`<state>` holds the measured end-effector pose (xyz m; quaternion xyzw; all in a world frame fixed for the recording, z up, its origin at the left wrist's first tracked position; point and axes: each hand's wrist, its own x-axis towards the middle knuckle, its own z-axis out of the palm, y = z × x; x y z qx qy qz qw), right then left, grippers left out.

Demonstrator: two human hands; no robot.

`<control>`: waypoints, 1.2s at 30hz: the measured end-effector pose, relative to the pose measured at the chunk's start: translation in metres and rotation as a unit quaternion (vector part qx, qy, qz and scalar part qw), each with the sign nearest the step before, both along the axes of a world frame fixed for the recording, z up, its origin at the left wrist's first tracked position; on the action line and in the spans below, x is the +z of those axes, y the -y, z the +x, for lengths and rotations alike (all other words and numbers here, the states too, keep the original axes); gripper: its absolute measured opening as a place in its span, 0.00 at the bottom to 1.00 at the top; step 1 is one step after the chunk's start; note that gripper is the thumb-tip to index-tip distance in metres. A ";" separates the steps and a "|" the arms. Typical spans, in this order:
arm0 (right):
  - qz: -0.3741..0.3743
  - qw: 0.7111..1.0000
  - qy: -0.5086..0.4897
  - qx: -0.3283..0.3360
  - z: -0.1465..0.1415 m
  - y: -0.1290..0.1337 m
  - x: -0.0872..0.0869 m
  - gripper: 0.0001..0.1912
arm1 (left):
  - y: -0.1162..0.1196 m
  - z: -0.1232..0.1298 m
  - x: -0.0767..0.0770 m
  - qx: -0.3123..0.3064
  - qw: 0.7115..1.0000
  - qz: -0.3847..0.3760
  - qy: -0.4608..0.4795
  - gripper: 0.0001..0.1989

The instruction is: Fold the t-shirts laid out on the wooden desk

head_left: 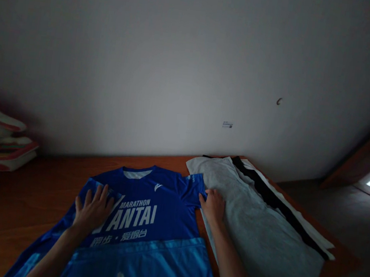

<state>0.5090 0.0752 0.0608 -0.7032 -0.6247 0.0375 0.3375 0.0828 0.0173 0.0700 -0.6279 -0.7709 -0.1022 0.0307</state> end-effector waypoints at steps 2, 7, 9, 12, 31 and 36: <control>0.007 0.999 -0.041 0.019 -0.003 -0.001 -0.001 0.04 | 0.002 0.028 0.009 -0.045 0.993 0.054 0.094 0.34; 0.018 0.986 -0.158 0.050 -0.009 -0.008 -0.007 0.13 | 0.016 0.101 0.029 -0.157 0.829 -0.034 0.536 0.32; 0.023 0.976 -0.209 0.053 -0.010 -0.011 -0.008 0.19 | 0.019 0.118 0.030 -0.150 0.695 -0.087 0.698 0.31; 0.036 0.962 -0.266 0.057 -0.017 -0.007 -0.003 0.24 | 0.018 0.130 0.026 -0.098 0.517 -0.100 0.845 0.31; -0.090 0.902 -0.040 0.421 -0.046 0.051 0.045 0.26 | 0.021 0.142 0.012 -0.030 0.523 -0.042 0.851 0.41; -0.082 0.904 -0.040 0.418 -0.028 0.046 0.039 0.40 | 0.024 0.141 0.011 -0.015 0.554 0.019 0.832 0.34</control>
